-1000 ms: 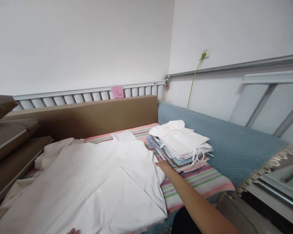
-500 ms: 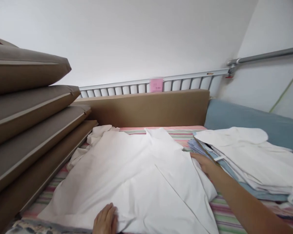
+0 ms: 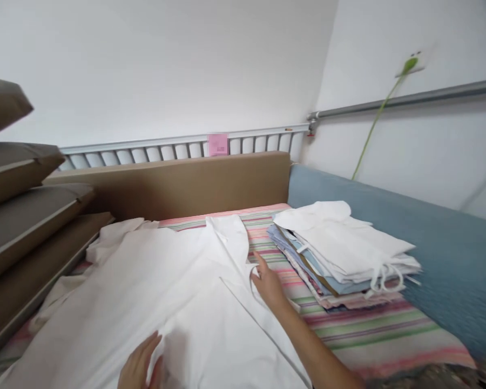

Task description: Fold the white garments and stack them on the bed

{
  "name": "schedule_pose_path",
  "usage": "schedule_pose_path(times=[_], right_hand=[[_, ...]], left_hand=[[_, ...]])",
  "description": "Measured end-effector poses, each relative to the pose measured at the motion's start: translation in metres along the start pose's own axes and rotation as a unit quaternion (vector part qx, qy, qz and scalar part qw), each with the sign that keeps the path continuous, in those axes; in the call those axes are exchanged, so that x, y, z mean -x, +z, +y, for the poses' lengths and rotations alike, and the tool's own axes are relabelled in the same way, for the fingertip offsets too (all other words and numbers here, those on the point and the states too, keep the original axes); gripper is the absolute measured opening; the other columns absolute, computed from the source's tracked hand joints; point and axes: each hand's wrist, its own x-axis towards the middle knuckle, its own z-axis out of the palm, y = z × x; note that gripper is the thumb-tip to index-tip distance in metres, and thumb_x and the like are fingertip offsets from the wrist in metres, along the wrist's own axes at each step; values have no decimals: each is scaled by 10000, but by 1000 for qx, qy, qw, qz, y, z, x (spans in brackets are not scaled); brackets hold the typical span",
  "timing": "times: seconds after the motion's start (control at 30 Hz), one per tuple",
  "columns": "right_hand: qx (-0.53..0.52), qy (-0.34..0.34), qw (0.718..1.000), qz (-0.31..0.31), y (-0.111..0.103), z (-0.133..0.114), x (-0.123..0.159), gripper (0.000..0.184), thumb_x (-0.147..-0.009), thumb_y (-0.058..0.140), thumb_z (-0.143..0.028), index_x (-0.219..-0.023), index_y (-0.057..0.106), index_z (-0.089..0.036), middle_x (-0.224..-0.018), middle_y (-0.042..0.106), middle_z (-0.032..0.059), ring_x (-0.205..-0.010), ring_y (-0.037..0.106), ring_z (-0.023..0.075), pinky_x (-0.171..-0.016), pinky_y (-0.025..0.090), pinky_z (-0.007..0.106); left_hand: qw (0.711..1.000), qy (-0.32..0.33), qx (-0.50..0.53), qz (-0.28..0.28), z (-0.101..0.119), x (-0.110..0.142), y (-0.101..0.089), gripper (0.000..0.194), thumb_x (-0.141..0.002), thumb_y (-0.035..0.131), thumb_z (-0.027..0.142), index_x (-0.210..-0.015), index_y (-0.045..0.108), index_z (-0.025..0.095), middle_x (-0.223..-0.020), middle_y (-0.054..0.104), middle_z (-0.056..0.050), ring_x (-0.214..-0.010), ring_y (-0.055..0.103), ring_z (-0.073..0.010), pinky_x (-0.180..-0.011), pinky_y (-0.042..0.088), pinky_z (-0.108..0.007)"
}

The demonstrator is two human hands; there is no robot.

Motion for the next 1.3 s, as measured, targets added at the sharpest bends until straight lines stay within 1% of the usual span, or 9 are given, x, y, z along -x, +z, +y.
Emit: schedule_pose_path(times=[0.1, 0.2, 0.33, 0.47, 0.6, 0.73, 0.93, 1.13, 1.3], right_hand=[[-45, -9, 999, -4, 12, 3, 13, 693, -744, 421, -156, -1418, 262, -162, -673, 572, -19, -646, 539, 167, -606, 395, 242], [-70, -12, 997, -31, 18, 2, 20, 728, -742, 418, -130, -1438, 208, -167, -732, 620, 2, -700, 566, 178, -656, 420, 260], [-87, -4, 993, -74, 20, 3, 20, 743, -758, 408, -92, -1454, 153, -151, -899, 677, 75, -803, 606, 200, -720, 445, 293], [-74, 19, 992, -104, 17, 11, 13, 775, -750, 386, -32, -1463, 122, -180, -995, 680, 81, -862, 620, 193, -767, 447, 298], [-56, 29, 989, -134, 13, 14, 8, 760, -747, 391, -12, -1452, 196, -220, -954, 688, 48, -868, 626, 190, -786, 448, 298], [-53, 35, 991, -121, 8, 11, 10, 725, -768, 387, -12, -1444, 234, -226, -1012, 679, 65, -918, 625, 194, -804, 455, 302], [-34, -142, 989, -12, 2, 4, 23, 604, -850, 328, -48, -1415, 296, -257, -1000, 669, 59, -884, 617, 192, -783, 471, 322], [35, -188, 982, 15, 6, -2, 32, 563, -854, 346, -51, -1374, 379, -266, -930, 650, 63, -770, 593, 206, -718, 483, 358], [-89, -188, 977, -45, 6, -12, 33, 559, -841, 376, -59, -1365, 390, -252, -1066, 622, 70, -968, 576, 202, -858, 469, 364]], left_hand=[[995, 14, 83, -44, 70, -78, 7, 369, -834, 507, 314, -1194, 536, 241, -1168, 629, -74, -1075, 587, -215, -891, 517, -379], [975, 53, 165, -136, 141, -148, 31, 331, -868, 437, 290, -1167, 555, 211, -1144, 622, -96, -1087, 551, -206, -939, 461, -384], [929, 1, 173, -327, 191, -204, 77, 268, -819, 421, 202, -953, 644, 135, -973, 648, -126, -956, 568, -210, -883, 431, -365], [891, -72, 170, -415, 188, -219, 111, 168, -688, 467, 100, -655, 630, 115, -701, 630, -105, -697, 559, -182, -730, 423, -350], [856, -158, 243, -428, 171, -217, 122, 117, -638, 496, 89, -628, 607, 127, -645, 602, -50, -663, 529, -152, -727, 407, -330], [777, -287, 373, -419, 164, -216, 123, 131, -715, 489, 206, -721, 577, 110, -622, 575, -26, -603, 541, -129, -686, 448, -319], [666, -397, 522, -356, 168, -217, 121, 267, -660, 608, 398, -723, 522, 153, -618, 568, -10, -584, 538, -121, -658, 457, -300], [656, -444, 542, -279, 169, -218, 133, 350, -567, 724, 433, -686, 539, 160, -552, 541, 32, -515, 484, -94, -555, 386, -249], [656, -472, 546, -223, 163, -217, 138, 357, -505, 775, 382, -647, 533, 162, -487, 506, 60, -471, 457, -76, -517, 345, -229]])
